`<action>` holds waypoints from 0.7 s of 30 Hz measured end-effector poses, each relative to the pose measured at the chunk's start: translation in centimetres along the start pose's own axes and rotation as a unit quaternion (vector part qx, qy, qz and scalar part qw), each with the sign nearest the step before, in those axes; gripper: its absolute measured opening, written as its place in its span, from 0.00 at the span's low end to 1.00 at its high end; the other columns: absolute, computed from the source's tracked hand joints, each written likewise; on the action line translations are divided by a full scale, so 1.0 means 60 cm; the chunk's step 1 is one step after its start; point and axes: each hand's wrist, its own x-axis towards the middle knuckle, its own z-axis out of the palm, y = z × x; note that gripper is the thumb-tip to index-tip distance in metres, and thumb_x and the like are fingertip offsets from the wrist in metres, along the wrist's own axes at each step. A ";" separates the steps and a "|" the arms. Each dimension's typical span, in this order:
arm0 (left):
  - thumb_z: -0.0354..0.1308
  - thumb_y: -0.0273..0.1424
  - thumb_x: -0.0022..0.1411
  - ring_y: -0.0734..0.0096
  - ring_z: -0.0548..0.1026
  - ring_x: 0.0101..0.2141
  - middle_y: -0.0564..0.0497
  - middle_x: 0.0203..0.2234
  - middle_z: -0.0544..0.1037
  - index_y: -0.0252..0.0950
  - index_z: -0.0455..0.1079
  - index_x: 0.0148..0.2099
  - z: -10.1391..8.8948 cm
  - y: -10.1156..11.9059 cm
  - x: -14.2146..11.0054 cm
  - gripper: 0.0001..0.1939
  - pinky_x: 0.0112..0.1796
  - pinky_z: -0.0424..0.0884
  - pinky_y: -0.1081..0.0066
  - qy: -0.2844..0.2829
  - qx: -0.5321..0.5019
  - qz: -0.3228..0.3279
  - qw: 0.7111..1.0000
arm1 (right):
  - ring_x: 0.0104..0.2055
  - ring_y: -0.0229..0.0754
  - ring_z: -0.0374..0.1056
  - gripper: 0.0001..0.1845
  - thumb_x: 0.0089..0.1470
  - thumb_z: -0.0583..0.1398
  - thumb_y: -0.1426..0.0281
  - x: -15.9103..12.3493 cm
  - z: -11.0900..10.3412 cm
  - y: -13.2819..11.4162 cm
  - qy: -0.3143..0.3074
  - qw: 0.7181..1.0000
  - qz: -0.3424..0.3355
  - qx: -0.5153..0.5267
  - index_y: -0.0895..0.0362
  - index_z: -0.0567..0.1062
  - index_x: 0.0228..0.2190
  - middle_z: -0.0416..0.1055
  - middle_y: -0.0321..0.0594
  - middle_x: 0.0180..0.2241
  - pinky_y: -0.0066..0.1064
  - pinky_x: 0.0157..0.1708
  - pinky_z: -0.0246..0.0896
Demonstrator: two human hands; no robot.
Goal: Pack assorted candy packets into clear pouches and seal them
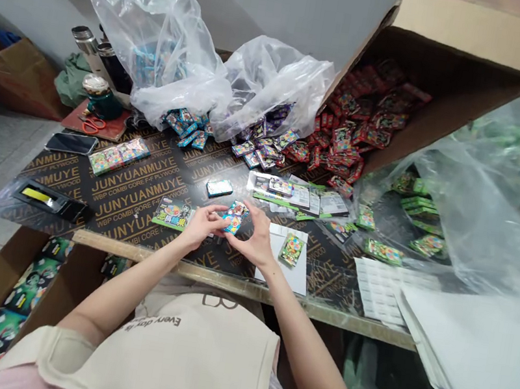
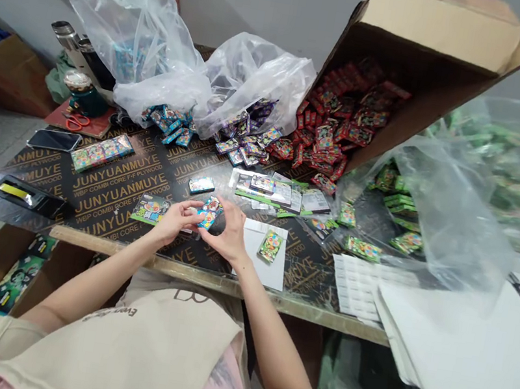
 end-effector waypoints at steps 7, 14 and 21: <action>0.74 0.38 0.37 0.44 0.59 0.60 0.38 0.60 0.63 0.40 0.60 0.62 -0.097 0.006 0.013 0.49 0.60 0.42 0.41 -0.136 0.567 0.188 0.791 | 0.50 0.55 0.65 0.40 0.41 0.65 0.57 -0.044 -0.014 0.031 0.029 0.995 0.020 -0.095 0.54 0.64 0.55 0.71 0.46 0.48 0.48 0.55 0.46; 0.66 0.33 0.46 0.52 0.66 0.52 0.39 0.53 0.67 0.37 0.40 0.69 -0.063 -0.016 -0.005 0.54 0.55 0.58 0.53 -0.158 0.602 0.245 0.743 | 0.57 0.55 0.59 0.37 0.46 0.63 0.61 -0.065 -0.003 0.022 -0.044 0.991 -0.021 -0.124 0.52 0.62 0.57 0.69 0.45 0.53 0.50 0.60 0.33; 0.66 0.31 0.45 0.52 0.64 0.53 0.40 0.56 0.63 0.38 0.32 0.70 -0.056 0.002 -0.012 0.59 0.55 0.59 0.54 -0.109 0.551 0.277 0.779 | 0.58 0.55 0.59 0.45 0.39 0.65 0.60 -0.069 -0.020 0.021 -0.100 0.994 -0.026 -0.041 0.52 0.59 0.59 0.67 0.46 0.54 0.53 0.61 0.31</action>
